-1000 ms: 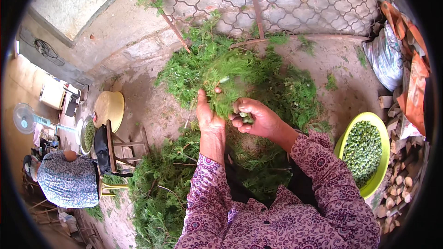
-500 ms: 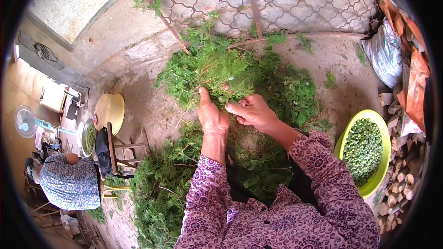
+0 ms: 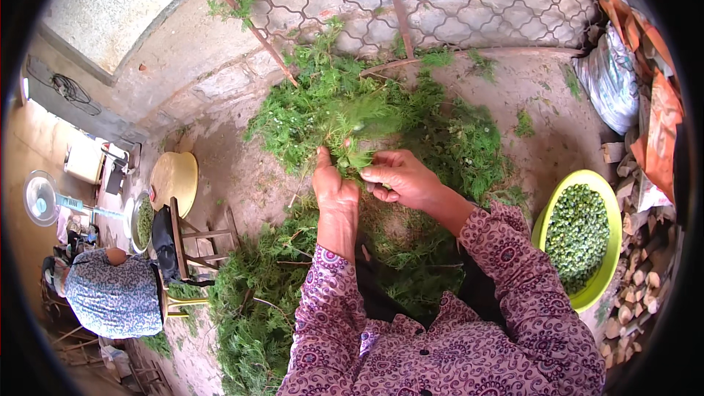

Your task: The person picks small green fruits from cedar branches by hand and drops them into a green bowl. The person handles the branches one at a time, stripping the fruits from them and setting the branches aside.

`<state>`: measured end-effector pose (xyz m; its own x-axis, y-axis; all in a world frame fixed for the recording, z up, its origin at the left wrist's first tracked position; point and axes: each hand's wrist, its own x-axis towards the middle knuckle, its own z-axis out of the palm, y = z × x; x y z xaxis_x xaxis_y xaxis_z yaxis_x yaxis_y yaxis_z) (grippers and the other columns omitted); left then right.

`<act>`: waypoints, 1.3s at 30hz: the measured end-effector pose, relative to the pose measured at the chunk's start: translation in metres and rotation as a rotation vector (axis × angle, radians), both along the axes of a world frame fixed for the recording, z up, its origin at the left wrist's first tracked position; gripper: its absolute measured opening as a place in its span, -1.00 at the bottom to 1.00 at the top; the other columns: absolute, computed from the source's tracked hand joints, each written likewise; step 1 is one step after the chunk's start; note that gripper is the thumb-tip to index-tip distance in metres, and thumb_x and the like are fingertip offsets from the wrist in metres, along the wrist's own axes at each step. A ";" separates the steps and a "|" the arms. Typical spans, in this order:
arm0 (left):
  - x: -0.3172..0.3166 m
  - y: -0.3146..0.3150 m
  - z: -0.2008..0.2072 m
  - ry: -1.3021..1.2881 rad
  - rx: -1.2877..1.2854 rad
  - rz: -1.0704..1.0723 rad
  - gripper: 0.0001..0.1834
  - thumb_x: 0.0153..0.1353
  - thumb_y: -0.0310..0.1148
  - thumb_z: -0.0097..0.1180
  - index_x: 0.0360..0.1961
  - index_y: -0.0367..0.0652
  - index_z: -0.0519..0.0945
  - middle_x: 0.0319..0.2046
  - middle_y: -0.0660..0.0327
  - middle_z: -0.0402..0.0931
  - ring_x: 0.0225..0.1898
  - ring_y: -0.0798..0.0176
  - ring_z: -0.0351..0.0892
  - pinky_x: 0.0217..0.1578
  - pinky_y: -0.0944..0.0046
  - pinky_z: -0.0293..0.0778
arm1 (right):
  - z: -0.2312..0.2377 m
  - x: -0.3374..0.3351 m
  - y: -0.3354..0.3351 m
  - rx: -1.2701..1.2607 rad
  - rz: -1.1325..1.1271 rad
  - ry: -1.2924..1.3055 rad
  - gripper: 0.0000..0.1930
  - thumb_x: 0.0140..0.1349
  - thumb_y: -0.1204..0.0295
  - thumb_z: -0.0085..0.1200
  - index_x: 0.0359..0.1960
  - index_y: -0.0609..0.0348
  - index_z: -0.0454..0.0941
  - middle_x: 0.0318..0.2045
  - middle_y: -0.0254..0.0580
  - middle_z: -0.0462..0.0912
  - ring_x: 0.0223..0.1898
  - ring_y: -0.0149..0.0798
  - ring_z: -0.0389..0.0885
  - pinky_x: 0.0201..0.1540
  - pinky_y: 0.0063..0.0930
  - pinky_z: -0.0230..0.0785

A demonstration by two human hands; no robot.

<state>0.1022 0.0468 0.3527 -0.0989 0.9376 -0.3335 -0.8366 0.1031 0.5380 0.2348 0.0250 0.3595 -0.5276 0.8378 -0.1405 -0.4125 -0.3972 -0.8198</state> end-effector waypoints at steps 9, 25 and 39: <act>-0.003 -0.010 0.024 0.252 0.064 -0.052 -0.56 0.27 -0.12 -0.22 -0.05 -0.30 0.34 -0.27 0.10 0.48 -0.29 0.17 0.49 -0.33 0.12 0.46 | 0.016 0.005 -0.010 -0.048 0.082 0.167 -0.89 0.10 0.48 -0.01 -0.35 0.20 0.36 -0.62 -0.31 0.39 -0.70 -0.53 0.27 -0.72 -0.71 0.01; 0.025 -0.014 0.009 0.448 0.121 0.093 -0.54 0.22 -0.08 -0.10 -0.10 -0.31 0.37 -0.24 0.13 0.46 -0.29 0.19 0.48 -0.29 0.21 0.44 | 0.004 0.000 0.002 -0.170 -0.233 -0.036 -0.78 0.03 0.38 0.19 -0.44 0.22 0.42 -0.59 -0.31 0.41 -0.73 -0.49 0.26 -0.77 -0.64 -0.11; -0.009 -0.002 0.008 0.020 0.015 -0.062 -0.67 0.27 -0.13 -0.22 -0.18 -0.17 0.38 -0.48 0.24 0.43 -0.56 0.28 0.41 -0.52 0.24 0.47 | 0.003 0.006 -0.002 -0.081 0.054 0.270 -0.87 0.07 0.53 -0.04 -0.32 0.27 0.39 -0.59 -0.22 0.43 -0.72 -0.47 0.27 -0.74 -0.68 0.01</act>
<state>0.0927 0.0452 0.3603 -0.0471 0.9470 -0.3177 -0.8181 0.1459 0.5562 0.2409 0.0234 0.3628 -0.5984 0.7994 -0.0542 -0.5884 -0.4844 -0.6474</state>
